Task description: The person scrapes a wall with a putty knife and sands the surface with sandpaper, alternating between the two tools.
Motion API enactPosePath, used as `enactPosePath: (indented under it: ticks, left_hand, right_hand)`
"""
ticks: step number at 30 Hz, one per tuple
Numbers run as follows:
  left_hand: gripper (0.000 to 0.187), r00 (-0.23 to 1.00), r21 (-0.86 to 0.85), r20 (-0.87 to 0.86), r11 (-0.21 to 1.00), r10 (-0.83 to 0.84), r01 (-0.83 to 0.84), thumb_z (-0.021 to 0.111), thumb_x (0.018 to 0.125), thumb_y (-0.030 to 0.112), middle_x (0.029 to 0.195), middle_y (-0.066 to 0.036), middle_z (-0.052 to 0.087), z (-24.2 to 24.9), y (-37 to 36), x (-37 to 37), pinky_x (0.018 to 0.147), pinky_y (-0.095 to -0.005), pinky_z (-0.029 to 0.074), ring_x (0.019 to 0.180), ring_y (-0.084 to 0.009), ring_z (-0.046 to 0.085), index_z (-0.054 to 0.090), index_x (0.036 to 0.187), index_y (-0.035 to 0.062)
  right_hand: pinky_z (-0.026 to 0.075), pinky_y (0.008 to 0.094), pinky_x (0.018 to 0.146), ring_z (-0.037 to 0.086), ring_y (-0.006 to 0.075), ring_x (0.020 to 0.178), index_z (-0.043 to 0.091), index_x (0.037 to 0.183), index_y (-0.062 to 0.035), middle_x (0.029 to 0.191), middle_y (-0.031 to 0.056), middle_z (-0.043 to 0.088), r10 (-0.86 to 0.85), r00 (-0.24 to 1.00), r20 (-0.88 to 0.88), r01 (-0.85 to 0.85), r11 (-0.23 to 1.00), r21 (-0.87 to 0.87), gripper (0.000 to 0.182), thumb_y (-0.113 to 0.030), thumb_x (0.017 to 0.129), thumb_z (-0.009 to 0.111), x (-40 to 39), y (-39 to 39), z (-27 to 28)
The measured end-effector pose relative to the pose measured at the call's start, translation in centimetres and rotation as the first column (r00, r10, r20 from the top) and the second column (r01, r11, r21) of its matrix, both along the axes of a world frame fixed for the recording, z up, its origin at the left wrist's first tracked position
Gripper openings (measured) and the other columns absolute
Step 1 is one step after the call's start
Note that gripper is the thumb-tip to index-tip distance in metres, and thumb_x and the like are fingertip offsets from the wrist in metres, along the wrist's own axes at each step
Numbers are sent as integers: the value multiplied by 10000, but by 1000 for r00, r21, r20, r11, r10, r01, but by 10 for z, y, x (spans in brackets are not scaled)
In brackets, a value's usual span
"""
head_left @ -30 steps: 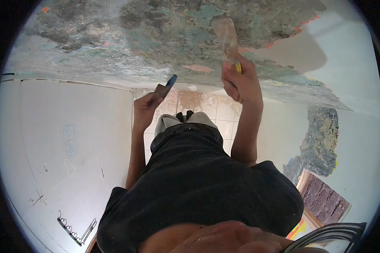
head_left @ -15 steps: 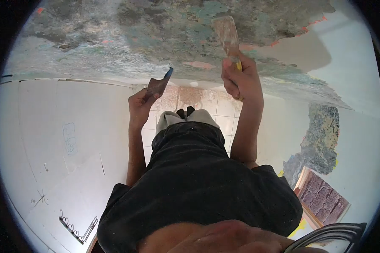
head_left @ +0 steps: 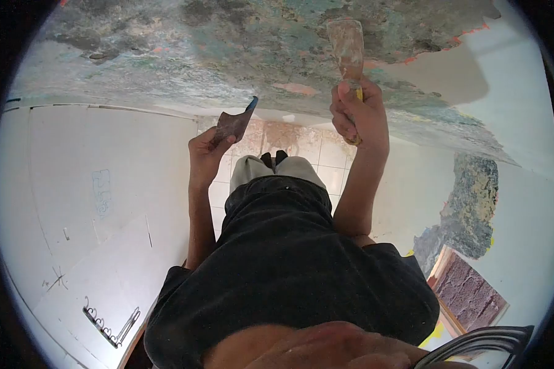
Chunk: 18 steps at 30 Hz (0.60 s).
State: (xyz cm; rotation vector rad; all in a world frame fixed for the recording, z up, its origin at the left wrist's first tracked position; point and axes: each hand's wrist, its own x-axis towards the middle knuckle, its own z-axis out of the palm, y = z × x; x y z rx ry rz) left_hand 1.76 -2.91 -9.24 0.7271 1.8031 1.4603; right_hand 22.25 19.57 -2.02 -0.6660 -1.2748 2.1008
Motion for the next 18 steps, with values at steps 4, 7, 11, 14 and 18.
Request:
enactPosePath:
  ticks: [4, 7, 11, 14, 18]
  left_hand:
    - [175, 997, 83, 77, 996, 14, -20, 676, 870, 3, 921, -34, 684, 0, -3, 3, 782, -246, 482, 849, -83, 593, 673, 1034, -58]
    - [175, 997, 76, 72, 997, 18, -24, 671, 871, -5, 941, -40, 686, -3, -6, 1, 788, -251, 486, 862, -86, 597, 673, 1038, -57]
    - [172, 997, 48, 82, 999, 7, -11, 665, 868, -21, 948, -47, 691, -5, -7, 3, 801, -250, 487, 871, -88, 602, 673, 1036, -55]
    - [167, 997, 69, 74, 998, 1, -6, 665, 864, -30, 941, -46, 692, -2, -3, -2, 800, -247, 485, 867, -86, 601, 674, 1029, -53]
    - [169, 997, 74, 76, 997, -32, 26, 673, 859, -24, 943, -44, 692, -6, -4, -10, 797, -244, 483, 865, -83, 599, 675, 1025, -52]
  right_hand:
    - [249, 206, 304, 340, 31, 345, 572, 1211, -20, 528, -30, 423, -58, 997, 42, 57, 998, 14, 335, -200, 937, 642, 8, -3, 1]
    - [254, 205, 305, 342, 25, 341, 577, 1240, -2, 507, -41, 430, -40, 998, 42, 38, 997, 64, 350, -167, 938, 639, 5, 3, 13]
    - [244, 201, 304, 344, 30, 352, 521, 1286, -13, 550, -21, 442, -55, 989, 136, 41, 994, 99, 399, -185, 942, 629, 2, -4, 20]
    - [239, 199, 304, 348, 31, 358, 534, 1220, -11, 568, -14, 443, -74, 984, 161, 53, 990, 131, 347, -199, 944, 626, 8, -1, 19]
    - [226, 200, 305, 342, 31, 350, 565, 976, -23, 552, -21, 417, -70, 979, 190, 46, 991, 129, 207, -217, 942, 630, -7, -2, 28]
